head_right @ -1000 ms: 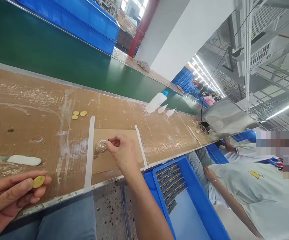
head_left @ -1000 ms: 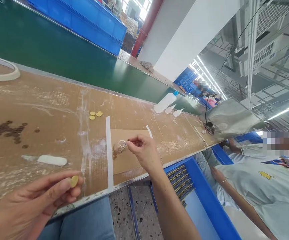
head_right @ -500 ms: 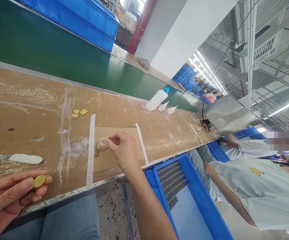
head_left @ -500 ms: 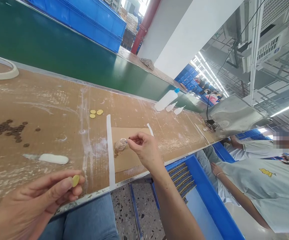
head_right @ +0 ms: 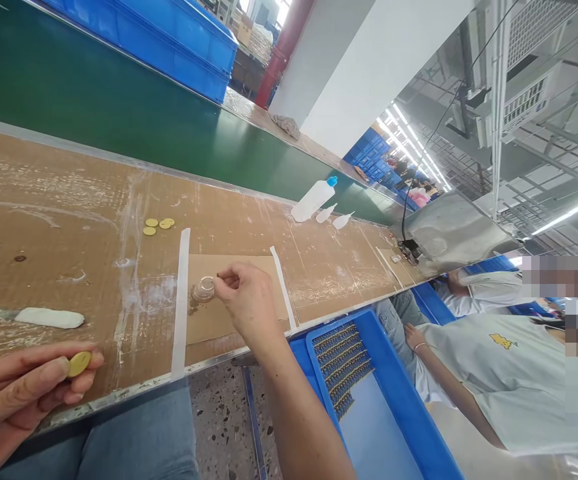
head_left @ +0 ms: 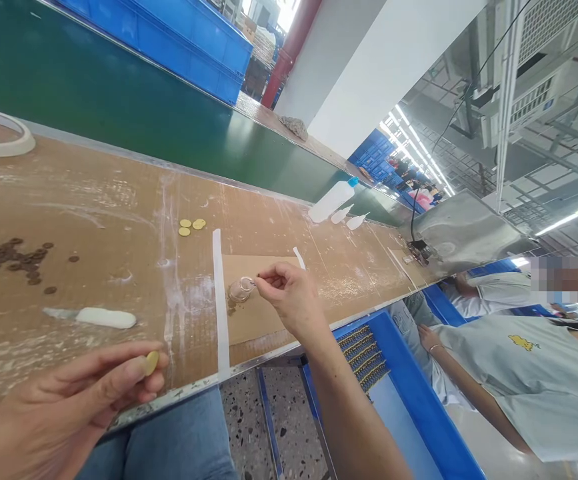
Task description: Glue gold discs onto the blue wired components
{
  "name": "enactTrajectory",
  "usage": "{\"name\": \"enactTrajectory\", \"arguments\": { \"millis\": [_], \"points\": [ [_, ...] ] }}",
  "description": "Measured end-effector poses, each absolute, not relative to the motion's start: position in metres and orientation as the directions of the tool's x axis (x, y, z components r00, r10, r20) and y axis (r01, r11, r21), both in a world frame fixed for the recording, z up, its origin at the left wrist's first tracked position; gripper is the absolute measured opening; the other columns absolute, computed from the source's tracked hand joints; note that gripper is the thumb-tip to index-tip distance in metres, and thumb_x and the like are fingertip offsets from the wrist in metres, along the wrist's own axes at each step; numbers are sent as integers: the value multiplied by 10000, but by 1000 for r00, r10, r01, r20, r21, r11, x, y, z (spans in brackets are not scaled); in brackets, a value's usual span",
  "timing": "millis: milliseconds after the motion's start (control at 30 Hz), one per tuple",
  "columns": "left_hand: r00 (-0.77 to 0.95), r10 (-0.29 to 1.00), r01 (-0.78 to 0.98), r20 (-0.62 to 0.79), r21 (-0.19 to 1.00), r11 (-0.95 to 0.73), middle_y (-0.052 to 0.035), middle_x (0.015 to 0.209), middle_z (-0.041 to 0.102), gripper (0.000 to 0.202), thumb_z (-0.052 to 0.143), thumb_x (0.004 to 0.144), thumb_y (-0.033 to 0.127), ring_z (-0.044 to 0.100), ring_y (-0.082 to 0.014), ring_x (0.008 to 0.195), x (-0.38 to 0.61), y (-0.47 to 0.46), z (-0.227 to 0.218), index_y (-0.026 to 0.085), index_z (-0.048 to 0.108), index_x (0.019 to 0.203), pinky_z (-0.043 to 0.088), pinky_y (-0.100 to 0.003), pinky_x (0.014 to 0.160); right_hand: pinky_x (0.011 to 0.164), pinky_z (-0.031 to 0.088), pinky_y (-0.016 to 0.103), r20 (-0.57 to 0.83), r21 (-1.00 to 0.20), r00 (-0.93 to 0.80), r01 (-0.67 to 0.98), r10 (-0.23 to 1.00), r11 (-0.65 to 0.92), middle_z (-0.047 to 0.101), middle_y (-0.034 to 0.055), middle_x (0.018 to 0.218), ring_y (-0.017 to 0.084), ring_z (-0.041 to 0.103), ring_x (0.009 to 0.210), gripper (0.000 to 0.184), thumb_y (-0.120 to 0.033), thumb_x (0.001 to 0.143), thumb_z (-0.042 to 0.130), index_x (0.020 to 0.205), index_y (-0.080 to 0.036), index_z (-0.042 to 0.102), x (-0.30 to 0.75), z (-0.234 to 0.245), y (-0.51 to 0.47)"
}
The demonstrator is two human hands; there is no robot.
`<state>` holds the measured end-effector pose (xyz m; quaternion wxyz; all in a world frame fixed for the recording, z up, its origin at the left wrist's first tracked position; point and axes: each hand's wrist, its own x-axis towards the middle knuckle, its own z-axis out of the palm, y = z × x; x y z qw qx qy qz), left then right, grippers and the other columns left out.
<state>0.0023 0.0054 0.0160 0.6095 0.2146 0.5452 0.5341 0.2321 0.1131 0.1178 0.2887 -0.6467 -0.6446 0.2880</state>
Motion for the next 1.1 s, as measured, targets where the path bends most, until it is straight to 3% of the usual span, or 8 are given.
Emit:
{"name": "enactTrajectory", "arguments": {
  "millis": [233, 467, 867, 967, 1100],
  "points": [
    [-155, 885, -435, -439, 835, 338, -79, 902, 758, 532, 1006, 444, 491, 708, -219, 731, 3, 7, 19, 245, 793, 864, 645, -228, 655, 673, 404, 232, 28, -697, -37, 716, 999, 46, 644, -23, 731, 83, 566, 674, 53, -122, 787, 700, 741, -148, 695, 230, 125, 116],
    [-181, 861, -483, -475, 806, 343, -38, 795, 745, 515, 1021, 357, 503, 669, -145, 675, 17, 7, 51, 262, 790, 749, 579, -115, 654, 710, 386, 255, 17, -603, -115, 791, 993, 102, 632, -12, 721, 102, 568, 714, 71, -115, 775, 678, 718, -156, 689, 227, 128, 117],
    [-123, 886, -478, -446, 809, 341, -53, 850, 758, 479, 1020, 454, 430, 702, -186, 725, 7, 7, 30, 248, 800, 838, 626, -180, 678, 711, 378, 269, 12, -540, -135, 833, 991, 120, 631, -1, 741, 110, 557, 746, 104, -111, 795, 665, 702, -154, 677, 229, 136, 117],
    [-120, 883, -499, -454, 796, 342, -57, 887, 760, 481, 1019, 470, 416, 710, -199, 779, 6, 7, 26, 239, 794, 856, 627, -183, 721, 689, 414, 253, 68, -677, -90, 728, 994, 112, 657, 0, 751, 99, 572, 715, 60, -152, 807, 669, 754, -161, 697, 232, 142, 108],
    [-92, 863, -578, -496, 733, 360, -51, 905, 753, 486, 1019, 478, 430, 706, -190, 831, 6, 9, 35, 227, 784, 852, 609, -150, 771, 579, 469, 173, 82, -964, -11, 253, 997, 82, 659, -12, 697, 67, 566, 604, 133, -310, 799, 756, 849, -188, 738, 223, 143, 79]
  ]
}}
